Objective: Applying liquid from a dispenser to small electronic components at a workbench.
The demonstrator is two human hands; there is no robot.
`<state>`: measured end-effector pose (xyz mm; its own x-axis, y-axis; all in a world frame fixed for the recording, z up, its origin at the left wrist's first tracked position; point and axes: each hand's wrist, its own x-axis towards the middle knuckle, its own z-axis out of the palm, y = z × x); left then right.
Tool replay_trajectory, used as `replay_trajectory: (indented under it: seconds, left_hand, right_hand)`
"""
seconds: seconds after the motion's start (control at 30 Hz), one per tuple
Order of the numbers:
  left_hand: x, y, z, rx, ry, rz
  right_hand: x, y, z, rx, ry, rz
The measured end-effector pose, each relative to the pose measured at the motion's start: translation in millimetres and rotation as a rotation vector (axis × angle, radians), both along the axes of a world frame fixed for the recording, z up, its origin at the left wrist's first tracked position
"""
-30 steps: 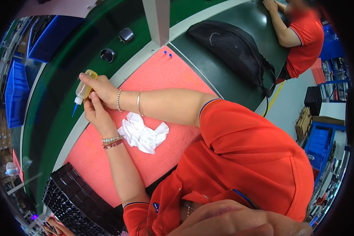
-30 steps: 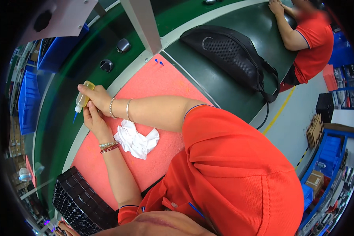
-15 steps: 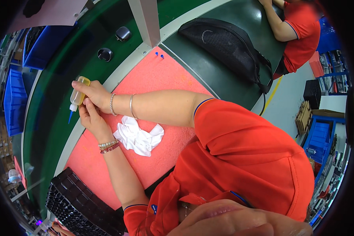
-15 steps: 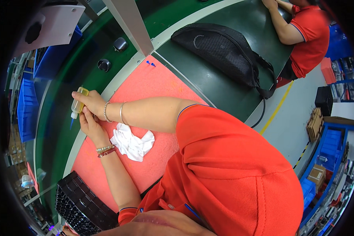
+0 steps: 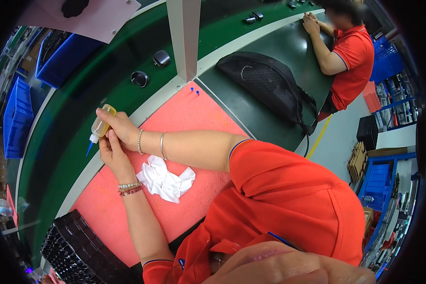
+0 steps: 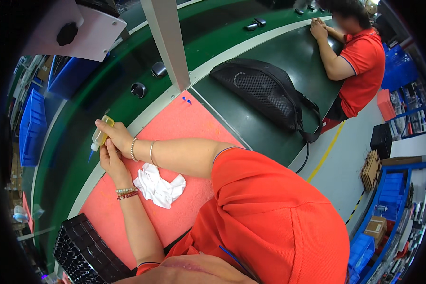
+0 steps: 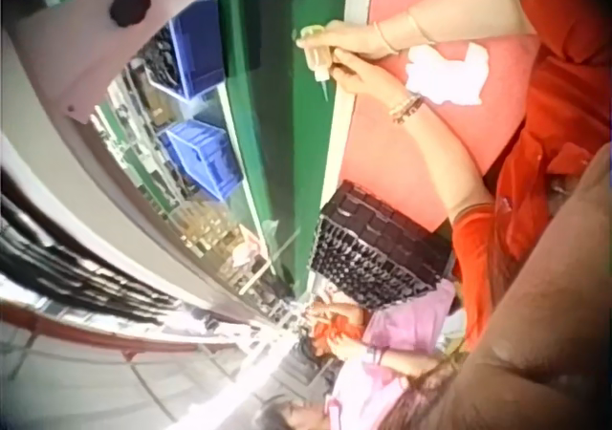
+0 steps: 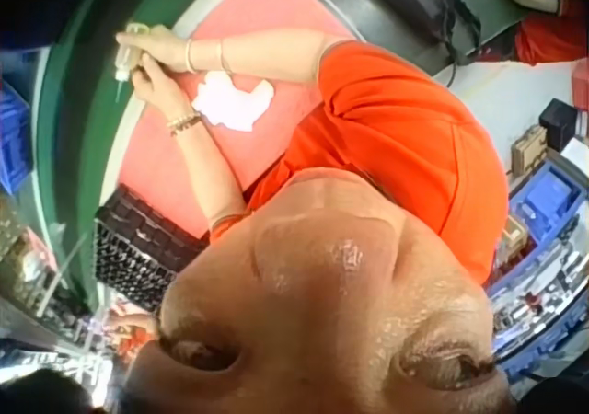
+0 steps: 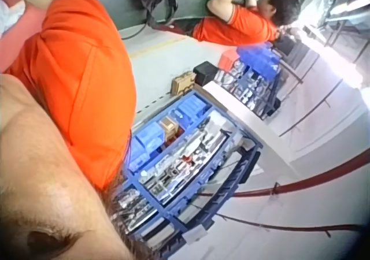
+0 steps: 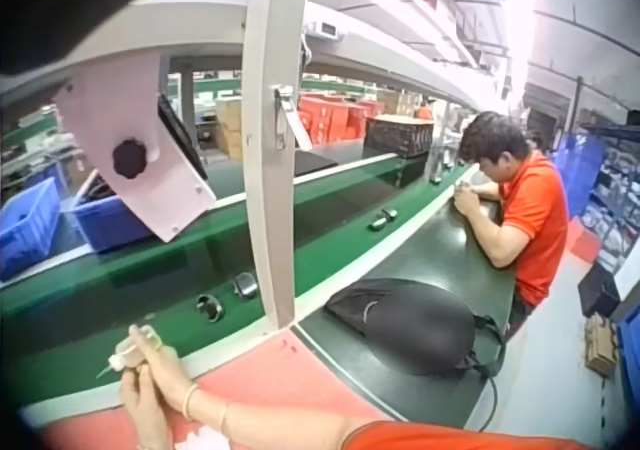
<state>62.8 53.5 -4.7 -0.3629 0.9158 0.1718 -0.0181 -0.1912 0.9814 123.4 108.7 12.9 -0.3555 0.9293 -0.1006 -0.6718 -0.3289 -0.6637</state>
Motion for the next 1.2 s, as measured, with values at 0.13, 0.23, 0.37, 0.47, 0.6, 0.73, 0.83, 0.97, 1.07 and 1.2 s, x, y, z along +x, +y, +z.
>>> replay_trajectory:
  seconds: [0.13, 0.23, 0.37, 0.47, 0.6, 0.73, 0.83, 0.97, 1.07, 1.2]
  left_hand:
    - [0.6, -0.4, -1.1, 0.001, -0.008, -0.006]
    - [2.4, -0.7, 3.8, -0.006, -0.023, 0.005]
    - [2.1, 1.0, 0.8, -0.019, -0.02, -0.009]
    - [2.5, -0.8, 3.0, 0.002, -0.029, 0.007]
    - [-1.6, 1.1, -1.5, 0.013, -0.006, -0.006]
    - [1.0, 0.0, -1.6, 0.046, 0.016, 0.007]
    - [0.3, 0.8, -1.4, 0.042, 0.033, 0.003]
    - [0.1, 0.1, -2.0, 0.022, 0.002, 0.019]
    - [-1.5, -0.4, -3.8, 0.028, -0.009, 0.009]
    - [1.2, -0.5, 0.5, 0.03, 0.01, -0.005]
  right_hand:
    - [-1.0, 1.0, -4.0, 0.007, -0.003, -0.004]
    - [-2.1, -0.1, 1.3, -0.008, 0.0, -0.011]
    - [1.4, 1.0, -0.1, -0.006, -0.014, -0.011]
    - [-2.2, 0.0, -0.2, -0.017, 0.008, -0.011]
    - [-0.4, 0.3, -1.1, 0.01, -0.002, 0.004]
    - [2.1, -2.1, -0.1, -0.007, -0.01, 0.006]
    - [1.8, 0.2, -1.7, 0.001, -0.006, 0.054]
    - [0.9, 0.3, -3.8, -0.015, -0.022, 0.061]
    - [-0.3, -1.1, -4.4, -0.018, -0.024, 0.057]
    - [0.8, 0.9, -5.5, -0.029, -0.059, 0.051]
